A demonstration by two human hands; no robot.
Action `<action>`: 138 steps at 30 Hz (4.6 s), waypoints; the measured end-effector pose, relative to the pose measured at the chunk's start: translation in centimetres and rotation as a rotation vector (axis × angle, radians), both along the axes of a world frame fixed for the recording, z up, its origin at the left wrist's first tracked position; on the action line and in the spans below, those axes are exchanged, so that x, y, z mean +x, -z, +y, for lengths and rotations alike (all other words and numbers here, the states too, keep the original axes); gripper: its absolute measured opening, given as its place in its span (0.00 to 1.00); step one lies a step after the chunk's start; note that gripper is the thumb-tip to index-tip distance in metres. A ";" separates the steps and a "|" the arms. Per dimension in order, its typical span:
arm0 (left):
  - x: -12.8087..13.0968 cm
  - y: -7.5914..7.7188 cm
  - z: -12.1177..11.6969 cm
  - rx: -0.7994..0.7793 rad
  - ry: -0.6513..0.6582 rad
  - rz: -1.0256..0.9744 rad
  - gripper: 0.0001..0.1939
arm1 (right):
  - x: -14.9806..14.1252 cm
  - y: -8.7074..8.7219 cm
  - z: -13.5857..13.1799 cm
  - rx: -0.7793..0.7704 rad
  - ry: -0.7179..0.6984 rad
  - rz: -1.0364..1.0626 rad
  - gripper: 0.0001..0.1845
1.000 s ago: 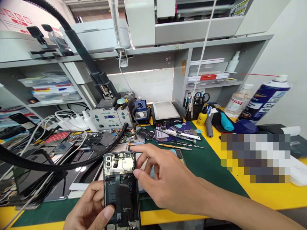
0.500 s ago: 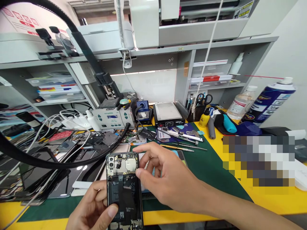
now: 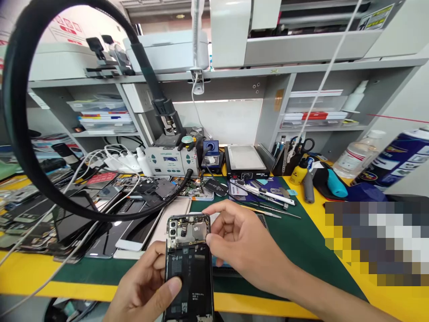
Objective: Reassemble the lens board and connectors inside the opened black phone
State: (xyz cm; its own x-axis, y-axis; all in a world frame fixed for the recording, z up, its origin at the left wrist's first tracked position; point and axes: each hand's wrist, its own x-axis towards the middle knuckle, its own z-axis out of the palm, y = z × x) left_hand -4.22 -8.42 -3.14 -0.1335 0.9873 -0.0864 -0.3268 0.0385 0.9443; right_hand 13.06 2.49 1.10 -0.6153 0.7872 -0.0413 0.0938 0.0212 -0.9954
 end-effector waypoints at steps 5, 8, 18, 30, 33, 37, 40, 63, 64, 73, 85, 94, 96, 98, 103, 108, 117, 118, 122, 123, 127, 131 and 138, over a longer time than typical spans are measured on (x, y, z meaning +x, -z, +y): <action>-1.5 -0.5 0.8 -0.017 0.052 0.049 0.18 | 0.0 0.4 0.1 -0.038 -0.015 -0.003 0.16; -1.9 -0.9 1.4 -0.004 0.016 0.159 0.19 | 0.0 0.7 0.1 -0.046 -0.024 -0.002 0.16; -1.8 -0.9 1.6 -0.025 -0.026 0.125 0.18 | 0.1 0.7 0.5 -0.195 -0.101 0.018 0.08; 1.0 -0.4 0.2 -0.289 0.271 -0.507 0.42 | -0.1 0.0 -0.3 -0.108 -0.084 -0.138 0.14; 0.7 0.2 0.1 -0.327 0.233 -0.424 0.43 | -0.2 -0.6 -1.0 0.140 -0.049 -0.299 0.23; 0.8 0.8 -0.1 -0.352 0.179 -0.353 0.45 | -0.7 -1.0 -1.6 0.354 -0.004 -0.370 0.20; 1.0 0.8 -0.2 -0.379 0.158 -0.330 0.44 | -1.0 -1.0 -1.5 0.500 -0.007 -0.332 0.16; 0.5 0.4 -0.4 -0.380 0.174 -0.421 0.42 | -1.2 -1.3 -1.0 0.451 0.032 -0.234 0.08; 0.5 0.3 -0.5 -0.374 0.170 -0.414 0.42 | -1.1 -1.4 -0.9 0.432 0.030 -0.236 0.08; 0.3 1.0 -0.6 -0.354 0.163 -0.310 0.41 | -1.0 -1.5 -0.8 0.353 0.011 -0.227 0.06; 0.8 -0.1 -0.9 -0.339 0.100 -0.303 0.40 | -1.0 -1.3 -0.3 0.145 -0.041 -0.141 0.05; 0.9 0.0 -1.0 -0.312 0.066 -0.231 0.38 | -0.8 -1.4 -0.3 0.109 -0.083 -0.138 0.07; 0.9 0.0 -0.9 -0.313 0.074 -0.213 0.38 | -0.7 -1.3 -0.5 0.137 -0.074 -0.139 0.07; 0.8 0.3 -0.8 -0.316 0.099 -0.210 0.39 | -0.7 -1.4 -0.7 0.181 -0.058 -0.145 0.06; 0.6 1.0 -0.8 -0.276 0.134 -0.215 0.39 | -0.8 -1.5 -1.3 0.247 -0.030 -0.168 0.05; 0.7 1.1 -0.7 -0.276 0.102 -0.234 0.41 | -0.9 -1.0 -1.5 0.298 -0.018 -0.178 0.06; 0.3 0.7 -1.3 -0.337 0.160 -0.278 0.34 | -0.4 -1.5 -1.1 0.251 -0.130 -0.187 0.03; 0.3 0.6 -1.3 -0.341 0.151 -0.283 0.34 | -0.4 -1.6 -1.1 0.231 -0.160 -0.188 0.05; 0.3 0.2 -1.2 -0.380 0.183 -0.204 0.37 | -0.2 -1.4 -0.8 0.162 -0.200 -0.184 0.08; 0.3 0.1 -1.1 -0.386 0.186 -0.180 0.37 | -0.2 -1.2 -0.7 0.142 -0.197 -0.178 0.08; 0.5 -0.3 -1.0 -0.384 0.169 -0.120 0.37 | -0.2 -0.7 -0.6 0.046 -0.209 -0.115 0.07; 0.7 -0.5 -1.1 -0.399 0.187 -0.070 0.39 | -0.3 -0.8 -0.7 -0.030 -0.218 -0.096 0.09; 0.8 -0.5 -1.4 -0.410 0.184 0.010 0.40 | -0.3 -0.7 -0.8 -0.067 -0.270 -0.085 0.06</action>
State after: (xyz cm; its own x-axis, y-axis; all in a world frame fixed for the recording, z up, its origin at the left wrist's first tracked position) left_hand -3.45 -9.87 -2.64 0.0380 0.8791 -0.4752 -0.2701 0.4669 0.8421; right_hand 12.80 1.70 1.80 -0.7943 0.5892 -0.1480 0.1768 -0.0089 -0.9842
